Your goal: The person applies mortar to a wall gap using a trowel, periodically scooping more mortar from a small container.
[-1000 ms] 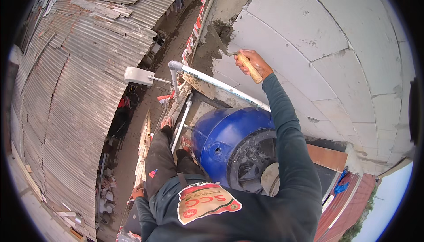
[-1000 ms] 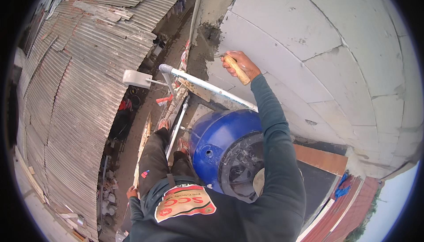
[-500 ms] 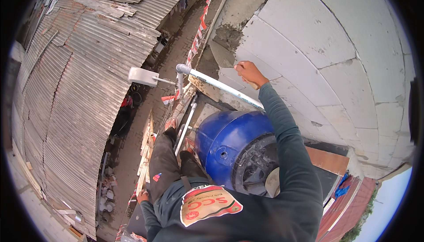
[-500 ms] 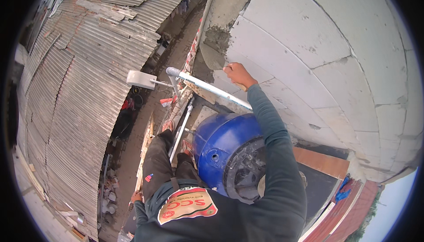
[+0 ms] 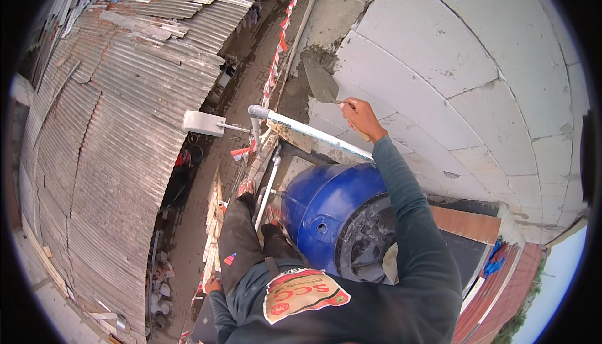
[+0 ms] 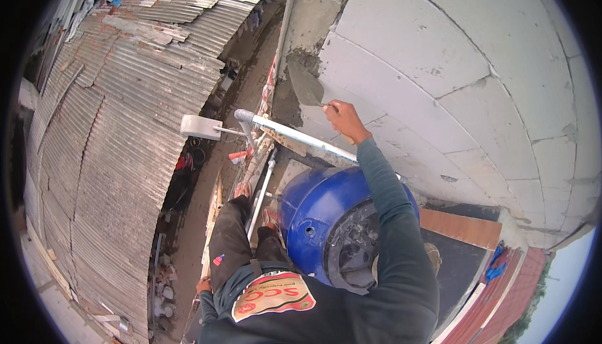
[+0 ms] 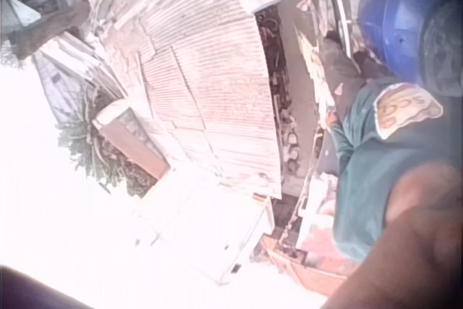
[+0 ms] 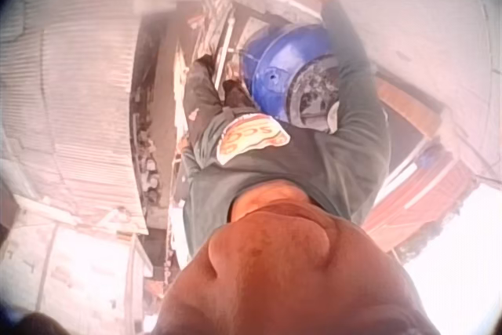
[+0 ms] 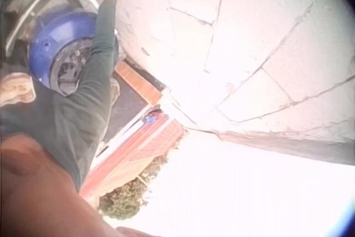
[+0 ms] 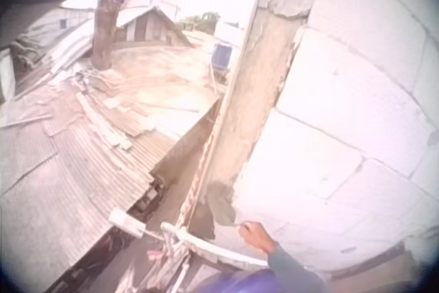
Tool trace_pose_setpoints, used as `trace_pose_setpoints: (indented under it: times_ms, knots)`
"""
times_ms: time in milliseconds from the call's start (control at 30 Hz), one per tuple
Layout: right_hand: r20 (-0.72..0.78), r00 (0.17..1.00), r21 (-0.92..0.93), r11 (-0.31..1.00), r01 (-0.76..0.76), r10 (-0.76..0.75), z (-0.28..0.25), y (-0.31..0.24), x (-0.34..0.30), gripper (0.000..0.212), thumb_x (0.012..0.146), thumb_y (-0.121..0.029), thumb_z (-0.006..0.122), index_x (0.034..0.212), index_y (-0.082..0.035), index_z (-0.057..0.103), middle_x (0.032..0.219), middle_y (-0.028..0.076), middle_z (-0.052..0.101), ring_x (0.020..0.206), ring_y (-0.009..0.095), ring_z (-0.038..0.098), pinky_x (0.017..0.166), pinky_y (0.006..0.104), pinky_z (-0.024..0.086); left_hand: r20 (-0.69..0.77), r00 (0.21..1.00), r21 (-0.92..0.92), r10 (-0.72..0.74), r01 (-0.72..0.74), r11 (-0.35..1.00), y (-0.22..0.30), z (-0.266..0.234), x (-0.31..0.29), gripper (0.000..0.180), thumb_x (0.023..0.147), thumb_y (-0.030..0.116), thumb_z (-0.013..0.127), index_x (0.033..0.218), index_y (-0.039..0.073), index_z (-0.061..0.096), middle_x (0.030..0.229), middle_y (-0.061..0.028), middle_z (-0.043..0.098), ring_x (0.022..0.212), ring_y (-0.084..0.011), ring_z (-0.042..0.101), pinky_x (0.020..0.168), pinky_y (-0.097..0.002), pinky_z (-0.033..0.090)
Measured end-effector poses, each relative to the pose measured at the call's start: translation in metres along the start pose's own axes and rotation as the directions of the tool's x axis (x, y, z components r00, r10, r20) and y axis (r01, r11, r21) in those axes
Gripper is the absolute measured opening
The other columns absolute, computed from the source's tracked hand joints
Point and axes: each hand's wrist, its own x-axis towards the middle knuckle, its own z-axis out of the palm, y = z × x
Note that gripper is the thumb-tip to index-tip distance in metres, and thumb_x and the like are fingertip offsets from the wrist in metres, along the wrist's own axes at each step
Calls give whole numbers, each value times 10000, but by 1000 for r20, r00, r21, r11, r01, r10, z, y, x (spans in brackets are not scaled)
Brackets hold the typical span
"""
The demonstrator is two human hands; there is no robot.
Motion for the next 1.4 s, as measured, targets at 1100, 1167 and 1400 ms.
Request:
trace_pose_setpoints:
  times_ms: [1100,1167,1400]
  knots:
    - [291,953,686,713,-146,-85,-91,-86,-38,354,1046,-313,534,949,24,588,678,93,567,415,98,473,345,235,387,-11,998,-78,-59,58,995,-41,14,32,421,743,86,746,1136,-62,730,990,-158,758,933,-257,717,867,-363,567]
    - [177,982,650,756,-73,-58,-123,-118,-81,370,1024,-335,576,970,30,600,683,100,570,422,99,479,344,228,384,25,999,82,-31,28,996,-38,11,34,432,737,116,755,1135,-53,736,1012,-164,762,963,-270,721,901,-367,559]
    - [113,991,-138,989,-59,75,-221,-174,-236,267,1000,-282,642,1030,-17,641,724,60,604,608,156,595,579,292,480,211,945,172,250,-288,942,111,58,85,448,816,126,749,1240,-14,708,1192,-173,746,1086,-273,719,969,-372,546]
